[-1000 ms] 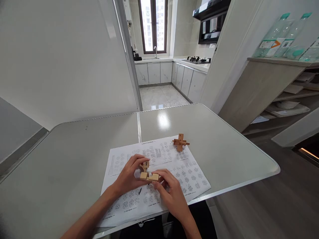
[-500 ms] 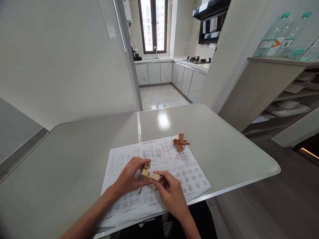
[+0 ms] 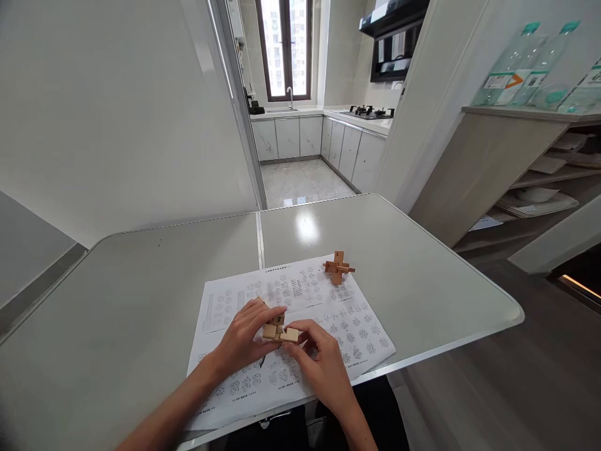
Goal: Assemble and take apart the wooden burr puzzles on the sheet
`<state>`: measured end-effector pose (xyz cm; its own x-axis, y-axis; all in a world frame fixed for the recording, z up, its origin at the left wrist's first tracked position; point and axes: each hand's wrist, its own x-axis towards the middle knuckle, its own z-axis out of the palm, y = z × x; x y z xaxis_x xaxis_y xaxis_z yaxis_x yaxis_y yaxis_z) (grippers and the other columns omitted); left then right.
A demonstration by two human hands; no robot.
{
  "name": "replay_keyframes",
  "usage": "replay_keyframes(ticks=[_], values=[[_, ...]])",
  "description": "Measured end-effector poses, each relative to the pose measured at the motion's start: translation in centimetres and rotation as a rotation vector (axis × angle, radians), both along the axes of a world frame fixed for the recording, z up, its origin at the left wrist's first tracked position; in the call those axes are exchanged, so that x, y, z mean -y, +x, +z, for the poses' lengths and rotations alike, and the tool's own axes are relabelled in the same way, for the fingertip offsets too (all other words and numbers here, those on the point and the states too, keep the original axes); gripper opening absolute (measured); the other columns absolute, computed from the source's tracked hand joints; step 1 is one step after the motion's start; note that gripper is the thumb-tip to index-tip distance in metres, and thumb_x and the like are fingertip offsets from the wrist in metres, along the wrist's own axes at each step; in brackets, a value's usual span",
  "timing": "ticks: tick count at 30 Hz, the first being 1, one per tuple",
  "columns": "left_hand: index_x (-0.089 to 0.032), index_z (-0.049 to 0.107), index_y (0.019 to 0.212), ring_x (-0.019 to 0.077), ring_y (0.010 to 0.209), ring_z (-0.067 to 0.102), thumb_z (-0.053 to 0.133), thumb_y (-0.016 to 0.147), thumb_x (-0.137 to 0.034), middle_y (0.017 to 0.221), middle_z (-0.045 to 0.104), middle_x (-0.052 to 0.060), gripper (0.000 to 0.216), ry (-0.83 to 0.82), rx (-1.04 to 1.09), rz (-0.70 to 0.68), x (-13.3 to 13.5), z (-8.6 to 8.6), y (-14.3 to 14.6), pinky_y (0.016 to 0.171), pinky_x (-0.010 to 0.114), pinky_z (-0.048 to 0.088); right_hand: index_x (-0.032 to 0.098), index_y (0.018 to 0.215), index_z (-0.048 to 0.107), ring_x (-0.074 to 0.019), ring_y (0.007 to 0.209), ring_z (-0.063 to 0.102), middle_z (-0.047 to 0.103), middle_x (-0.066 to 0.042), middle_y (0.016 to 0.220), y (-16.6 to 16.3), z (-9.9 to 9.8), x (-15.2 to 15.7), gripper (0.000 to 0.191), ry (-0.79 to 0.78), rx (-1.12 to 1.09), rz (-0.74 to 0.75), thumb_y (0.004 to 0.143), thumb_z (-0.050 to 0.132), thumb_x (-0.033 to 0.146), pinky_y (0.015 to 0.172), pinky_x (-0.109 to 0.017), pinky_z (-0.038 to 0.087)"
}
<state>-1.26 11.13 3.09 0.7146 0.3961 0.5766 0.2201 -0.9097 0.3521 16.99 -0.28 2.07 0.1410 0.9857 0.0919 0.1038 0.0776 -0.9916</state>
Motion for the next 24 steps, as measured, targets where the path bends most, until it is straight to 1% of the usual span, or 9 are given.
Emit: replay_keyframes(ticks=[8, 12, 16, 18, 22, 24], values=[[-0.027, 0.051, 0.136, 0.0183, 0.078, 0.066, 0.069, 0.098, -0.030, 0.095, 0.075, 0.001, 0.042, 0.028, -0.052, -0.018, 0.20, -0.08, 0.20, 0.078, 0.036, 0.051, 0.023, 0.102, 0.072, -0.0210, 0.080, 0.064, 0.073, -0.004, 0.092, -0.11, 0.23, 0.00, 0.022, -0.002, 0.019, -0.017, 0.096, 0.068, 0.044, 0.072, -0.031, 0.052], [-0.028, 0.052, 0.137, 0.0185, 0.079, 0.067, 0.070, 0.096, -0.033, 0.094, 0.074, 0.002, 0.045, -0.025, -0.053, -0.026, 0.42, -0.18, 0.24, 0.073, 0.033, 0.051, 0.023, 0.104, 0.071, -0.0204, 0.080, 0.065, 0.073, -0.004, 0.094, -0.13, 0.15, -0.04, 0.022, -0.006, 0.002, -0.032, 0.096, 0.068, 0.044, 0.072, -0.031, 0.053], [-0.029, 0.050, 0.140, 0.0194, 0.081, 0.069, 0.074, 0.094, -0.041, 0.097, 0.075, 0.002, 0.053, -0.083, -0.037, -0.058, 0.59, -0.19, 0.29, 0.076, 0.035, 0.053, 0.024, 0.104, 0.071, -0.0215, 0.082, 0.065, 0.073, -0.004, 0.094, -0.03, -0.09, -0.09, 0.022, -0.021, 0.004, -0.046, 0.095, 0.070, 0.044, 0.075, -0.032, 0.053], [-0.029, 0.049, 0.140, 0.0194, 0.079, 0.069, 0.075, 0.093, -0.045, 0.095, 0.074, 0.002, 0.056, -0.112, -0.046, -0.050, 0.62, -0.22, 0.26, 0.075, 0.035, 0.053, 0.023, 0.103, 0.071, -0.0223, 0.082, 0.065, 0.073, -0.004, 0.093, 0.03, -0.10, -0.11, 0.023, -0.022, 0.010, -0.038, 0.095, 0.069, 0.045, 0.074, -0.032, 0.053], [-0.027, 0.051, 0.137, 0.0193, 0.076, 0.066, 0.076, 0.092, -0.048, 0.092, 0.072, 0.002, 0.056, -0.149, -0.067, -0.016, 0.58, -0.31, 0.17, 0.071, 0.034, 0.052, 0.023, 0.099, 0.070, -0.0216, 0.082, 0.063, 0.072, -0.004, 0.092, 0.07, 0.19, -0.09, 0.019, -0.011, 0.014, -0.016, 0.096, 0.068, 0.042, 0.074, -0.032, 0.052], [-0.027, 0.052, 0.135, 0.0194, 0.078, 0.067, 0.077, 0.091, -0.047, 0.093, 0.073, 0.002, 0.055, -0.150, -0.060, -0.029, 0.53, -0.32, 0.19, 0.071, 0.033, 0.052, 0.024, 0.098, 0.070, -0.0209, 0.080, 0.062, 0.071, -0.003, 0.091, 0.02, 0.32, -0.05, 0.016, -0.005, 0.018, -0.017, 0.096, 0.068, 0.040, 0.072, -0.031, 0.051]])
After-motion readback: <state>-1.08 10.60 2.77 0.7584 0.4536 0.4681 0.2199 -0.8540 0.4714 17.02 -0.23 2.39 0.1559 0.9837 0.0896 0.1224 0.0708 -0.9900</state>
